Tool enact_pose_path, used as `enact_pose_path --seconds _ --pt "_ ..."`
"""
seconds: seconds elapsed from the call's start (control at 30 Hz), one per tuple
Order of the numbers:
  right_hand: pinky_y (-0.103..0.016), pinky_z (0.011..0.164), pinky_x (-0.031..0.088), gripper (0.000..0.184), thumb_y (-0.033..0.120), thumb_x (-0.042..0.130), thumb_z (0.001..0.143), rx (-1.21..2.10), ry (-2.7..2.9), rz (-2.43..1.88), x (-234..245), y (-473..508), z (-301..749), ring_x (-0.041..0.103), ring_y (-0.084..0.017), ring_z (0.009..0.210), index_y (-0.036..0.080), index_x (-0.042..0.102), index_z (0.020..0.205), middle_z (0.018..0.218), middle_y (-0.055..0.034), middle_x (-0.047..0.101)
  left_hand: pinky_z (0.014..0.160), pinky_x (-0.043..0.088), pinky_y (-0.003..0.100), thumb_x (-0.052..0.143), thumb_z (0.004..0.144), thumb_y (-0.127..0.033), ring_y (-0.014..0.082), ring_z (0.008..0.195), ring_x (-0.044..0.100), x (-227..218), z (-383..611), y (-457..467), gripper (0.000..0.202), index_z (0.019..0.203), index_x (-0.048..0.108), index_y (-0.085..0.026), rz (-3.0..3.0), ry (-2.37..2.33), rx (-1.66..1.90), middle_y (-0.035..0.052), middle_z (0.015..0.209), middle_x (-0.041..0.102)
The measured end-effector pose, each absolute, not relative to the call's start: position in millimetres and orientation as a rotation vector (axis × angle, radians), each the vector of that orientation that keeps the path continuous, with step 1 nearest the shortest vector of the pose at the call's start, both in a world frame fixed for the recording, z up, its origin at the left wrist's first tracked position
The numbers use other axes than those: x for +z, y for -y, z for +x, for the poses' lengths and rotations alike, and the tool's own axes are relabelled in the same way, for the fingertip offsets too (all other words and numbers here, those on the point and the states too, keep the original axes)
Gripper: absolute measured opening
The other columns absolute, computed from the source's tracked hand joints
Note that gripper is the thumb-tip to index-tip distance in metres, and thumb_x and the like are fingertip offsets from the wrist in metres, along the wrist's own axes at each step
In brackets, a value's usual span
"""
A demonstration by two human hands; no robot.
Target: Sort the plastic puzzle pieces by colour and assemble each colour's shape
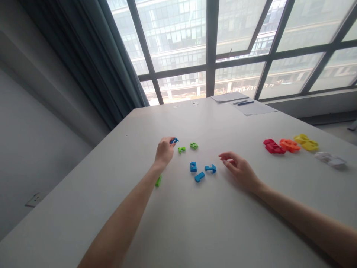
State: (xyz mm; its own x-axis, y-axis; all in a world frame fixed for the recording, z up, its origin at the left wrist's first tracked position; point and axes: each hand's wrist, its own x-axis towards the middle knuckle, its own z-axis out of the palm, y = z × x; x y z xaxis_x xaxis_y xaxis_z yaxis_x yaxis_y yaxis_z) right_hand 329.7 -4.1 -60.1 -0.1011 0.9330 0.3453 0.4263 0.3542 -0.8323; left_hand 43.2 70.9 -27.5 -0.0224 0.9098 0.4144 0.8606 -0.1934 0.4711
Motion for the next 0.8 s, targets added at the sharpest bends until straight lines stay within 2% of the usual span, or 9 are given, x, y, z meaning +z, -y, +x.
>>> enact_pose_path --seconds 0.17,0.43,0.57,0.8 --pt "-0.036 0.075 0.052 0.023 0.034 0.050 0.086 0.711 1.724 -1.240 -62.2 4.4 330.5 0.065 -0.019 0.082 0.021 0.064 0.100 0.099 -0.0069 0.070 0.082 0.056 0.032 0.056 0.087 -0.011 0.0185 0.095 0.065 -35.3 68.5 -18.6 0.025 0.109 0.065 -0.017 2.054 -1.479 1.369 0.0085 0.104 0.066" --pt "-0.037 0.077 0.052 0.022 0.033 0.048 0.089 0.635 1.804 -1.219 -65.4 4.9 330.0 0.064 -0.020 0.088 0.022 0.064 0.100 0.100 -0.0068 0.069 0.079 0.056 0.033 0.060 0.089 -0.023 0.0160 0.085 0.064 -61.3 82.6 23.3 0.024 0.113 0.063 -0.020 2.059 -1.333 1.368 0.0069 0.105 0.065" --pt "-0.037 0.080 0.051 0.018 0.031 0.049 0.090 0.515 1.933 -1.166 -61.9 11.0 328.0 0.063 -0.020 0.091 0.023 0.063 0.099 0.100 -0.0060 0.067 0.081 0.055 0.032 0.067 0.085 -0.025 0.0168 0.089 0.066 -58.3 88.3 27.0 0.031 0.116 0.059 -0.022 2.050 -1.256 1.392 0.0048 0.100 0.069" --pt "-0.041 0.089 0.046 0.017 0.031 0.053 0.091 0.310 2.169 -0.945 -52.0 23.7 321.3 0.061 -0.023 0.098 0.025 0.059 0.106 0.101 -0.0074 0.068 0.078 0.055 0.029 0.069 0.084 -0.031 0.0148 0.082 0.067 -59.0 91.1 37.1 0.026 0.105 0.057 -0.021 2.209 -1.126 1.257 0.0026 0.098 0.069"
